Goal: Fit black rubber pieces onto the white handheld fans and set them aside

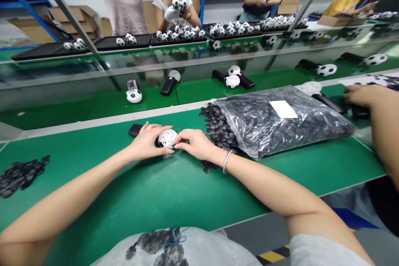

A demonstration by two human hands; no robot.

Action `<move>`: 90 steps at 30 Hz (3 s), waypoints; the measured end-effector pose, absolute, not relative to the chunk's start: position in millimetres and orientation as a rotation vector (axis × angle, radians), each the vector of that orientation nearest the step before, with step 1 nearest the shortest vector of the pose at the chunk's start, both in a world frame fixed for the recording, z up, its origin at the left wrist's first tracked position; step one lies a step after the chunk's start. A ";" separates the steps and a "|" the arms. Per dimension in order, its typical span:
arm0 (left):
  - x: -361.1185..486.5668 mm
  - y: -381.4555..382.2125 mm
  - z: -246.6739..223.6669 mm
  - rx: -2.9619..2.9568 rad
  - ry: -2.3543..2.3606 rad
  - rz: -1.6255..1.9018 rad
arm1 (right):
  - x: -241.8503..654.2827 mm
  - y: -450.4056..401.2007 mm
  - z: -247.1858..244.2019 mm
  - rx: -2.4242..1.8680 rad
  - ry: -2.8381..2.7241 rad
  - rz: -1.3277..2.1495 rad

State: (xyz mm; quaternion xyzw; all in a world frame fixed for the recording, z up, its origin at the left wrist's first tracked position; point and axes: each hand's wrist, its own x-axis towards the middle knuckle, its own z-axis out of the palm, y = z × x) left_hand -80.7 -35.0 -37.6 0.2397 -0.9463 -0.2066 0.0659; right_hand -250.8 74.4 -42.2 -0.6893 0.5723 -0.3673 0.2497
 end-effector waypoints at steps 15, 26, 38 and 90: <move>-85.0 -32.6 -39.4 0.791 -2.737 -0.625 | -247.5 51.9 -57.3 -1.636 1.493 -1.074; -80.9 -31.3 -33.3 0.704 -2.840 -0.573 | -320.9 65.2 -31.6 -2.104 2.410 0.103; -70.6 -25.4 -35.2 0.524 -2.765 -1.095 | -326.6 65.4 -29.9 -2.054 2.080 -0.346; -74.2 -28.9 -42.3 0.808 -2.598 -1.076 | -331.9 40.0 -40.8 -2.372 2.250 0.167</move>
